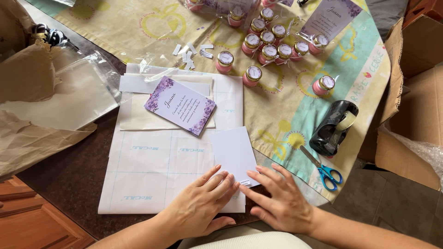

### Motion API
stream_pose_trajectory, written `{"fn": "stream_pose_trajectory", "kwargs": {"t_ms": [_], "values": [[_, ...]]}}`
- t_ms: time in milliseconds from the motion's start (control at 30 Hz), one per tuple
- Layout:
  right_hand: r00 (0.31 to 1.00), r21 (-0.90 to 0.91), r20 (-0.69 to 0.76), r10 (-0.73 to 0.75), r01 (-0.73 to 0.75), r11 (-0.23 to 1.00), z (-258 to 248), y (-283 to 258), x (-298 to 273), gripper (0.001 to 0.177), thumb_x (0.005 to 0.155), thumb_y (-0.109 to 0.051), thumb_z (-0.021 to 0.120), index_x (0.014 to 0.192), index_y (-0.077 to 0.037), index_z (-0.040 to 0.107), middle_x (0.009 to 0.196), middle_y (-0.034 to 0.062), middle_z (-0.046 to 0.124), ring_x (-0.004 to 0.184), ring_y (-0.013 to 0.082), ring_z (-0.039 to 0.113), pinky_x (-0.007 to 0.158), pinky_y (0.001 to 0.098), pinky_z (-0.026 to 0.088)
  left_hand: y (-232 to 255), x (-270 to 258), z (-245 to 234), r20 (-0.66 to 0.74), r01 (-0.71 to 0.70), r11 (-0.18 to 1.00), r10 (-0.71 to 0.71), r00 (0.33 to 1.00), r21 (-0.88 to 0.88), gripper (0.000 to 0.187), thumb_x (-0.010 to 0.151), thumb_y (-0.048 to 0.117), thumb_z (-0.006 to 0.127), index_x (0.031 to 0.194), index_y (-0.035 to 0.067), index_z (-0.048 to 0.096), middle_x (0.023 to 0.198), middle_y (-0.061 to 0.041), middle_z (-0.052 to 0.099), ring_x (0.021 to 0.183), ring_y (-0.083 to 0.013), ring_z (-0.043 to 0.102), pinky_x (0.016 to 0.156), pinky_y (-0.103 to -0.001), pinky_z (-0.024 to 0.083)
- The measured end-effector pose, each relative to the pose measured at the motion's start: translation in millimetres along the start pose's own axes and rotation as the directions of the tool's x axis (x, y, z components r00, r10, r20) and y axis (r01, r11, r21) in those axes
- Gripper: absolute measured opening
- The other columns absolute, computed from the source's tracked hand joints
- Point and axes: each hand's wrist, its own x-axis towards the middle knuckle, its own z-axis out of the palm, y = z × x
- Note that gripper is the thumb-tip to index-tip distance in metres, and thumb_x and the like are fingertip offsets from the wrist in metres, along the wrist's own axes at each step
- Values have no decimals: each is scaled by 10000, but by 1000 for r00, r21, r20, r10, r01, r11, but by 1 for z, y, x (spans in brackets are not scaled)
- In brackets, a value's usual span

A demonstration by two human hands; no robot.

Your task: Package small jars and cards into plastic bags to create gift favors

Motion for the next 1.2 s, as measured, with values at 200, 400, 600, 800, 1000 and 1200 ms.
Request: {"fn": "stream_pose_trajectory", "kwargs": {"t_ms": [200,400,600,800,1000,1200], "values": [[997,-108,49,57,-51,993,17,-1,-5,602,1041,-574,454,1448,-147,571,1583,167,434,1478,375,394,1212,594,187,0,0,-1,-6,4,1000,-4,1000,-11,697,1064,489,458,1424,-105,516,1341,-270,554,1269,-399,527,1236,-547,293],[995,-122,45,90,-84,989,9,3,-8,666,1047,-634,353,1440,-143,572,1607,186,396,1509,362,351,1236,592,114,-1,1,-2,13,10,1000,-10,1000,-17,662,1065,482,446,1399,-81,546,1325,-257,552,1262,-400,516,1230,-552,297],[971,151,61,229,-236,960,12,9,-10,495,968,-488,611,1370,-203,650,1568,148,470,1472,349,412,1177,549,211,-1,0,-2,9,23,999,-23,1000,-48,660,1050,494,463,1400,-59,552,1330,-233,567,1258,-409,523,1230,-572,255],[420,799,512,749,-553,-236,11,40,1,528,918,-72,584,1436,26,561,1354,227,705,1180,328,725,898,395,622,2,3,-17,-24,50,991,-54,998,-125,701,1041,482,523,1510,-31,432,1354,-239,601,1259,-394,555,1184,-550,309],[408,775,544,733,-579,-253,17,53,17,504,797,31,768,1297,29,710,1102,197,799,961,164,714,568,209,436,4,2,-19,-48,53,982,-63,997,-180,665,1050,431,549,1475,-69,440,1394,-231,592,1300,-392,548,1159,-531,352],[585,853,312,748,-520,51,39,76,23,473,793,9,833,1231,-53,666,789,3,643,700,75,604,667,224,524,5,-2,-18,-148,20,987,-44,988,-162,670,1030,405,609,1471,-72,446,1455,-241,564,1340,-406,549,1134,-523,413]]}}
